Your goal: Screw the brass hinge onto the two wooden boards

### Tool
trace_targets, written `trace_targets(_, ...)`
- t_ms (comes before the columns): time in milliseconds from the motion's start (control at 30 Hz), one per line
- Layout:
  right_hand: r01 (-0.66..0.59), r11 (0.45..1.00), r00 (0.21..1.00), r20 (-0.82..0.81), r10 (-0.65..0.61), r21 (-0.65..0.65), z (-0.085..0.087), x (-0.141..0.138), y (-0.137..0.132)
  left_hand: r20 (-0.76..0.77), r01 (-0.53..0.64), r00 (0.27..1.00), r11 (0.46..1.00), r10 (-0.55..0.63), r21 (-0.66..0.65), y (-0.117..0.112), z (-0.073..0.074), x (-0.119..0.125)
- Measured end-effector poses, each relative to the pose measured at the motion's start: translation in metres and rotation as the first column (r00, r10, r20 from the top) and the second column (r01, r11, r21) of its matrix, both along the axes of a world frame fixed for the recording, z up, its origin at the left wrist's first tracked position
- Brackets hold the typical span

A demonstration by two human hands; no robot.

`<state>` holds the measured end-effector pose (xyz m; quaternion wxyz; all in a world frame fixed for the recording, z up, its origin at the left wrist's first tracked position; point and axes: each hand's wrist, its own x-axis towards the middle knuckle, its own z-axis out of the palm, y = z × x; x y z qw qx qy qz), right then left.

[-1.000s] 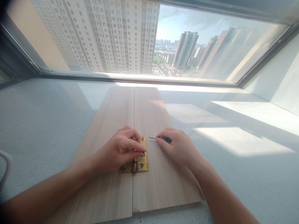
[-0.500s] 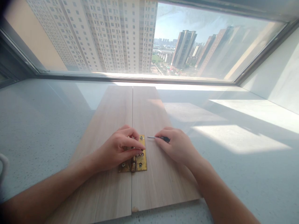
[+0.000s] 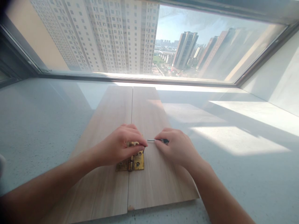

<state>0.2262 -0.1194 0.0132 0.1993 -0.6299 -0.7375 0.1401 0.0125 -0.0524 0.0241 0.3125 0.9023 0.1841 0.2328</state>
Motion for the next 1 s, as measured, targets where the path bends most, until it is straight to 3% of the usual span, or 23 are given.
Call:
trace_targets(500, 0.016, 1.000, 0.999, -0.030, -0.015, 0.014, -0.002, -0.002, 0.000, -0.136, 0.087, 0.988, 0.992, -0.074, 0.089, 0.003, -0.002, -0.009)
trace_targets(667, 0.005, 1.000, 1.000, -0.010, -0.005, 0.016, -0.001, -0.004, -0.002, -0.133, 0.096, 0.988, 0.991, -0.084, 0.089, 0.004, -0.002, -0.009)
trace_targets(867, -0.026, 0.998, 0.994, 0.104, 0.020, 0.056, 0.000, -0.012, -0.002, -0.063, 0.026, 0.998, 0.996, -0.020, 0.086, 0.008, 0.001, -0.011)
trace_targets(1000, -0.001, 0.998, 0.997, 0.077, -0.003, 0.056, -0.001, -0.011, -0.001, -0.076, 0.043, 0.996, 0.998, -0.039, 0.053, 0.010, 0.005, -0.013)
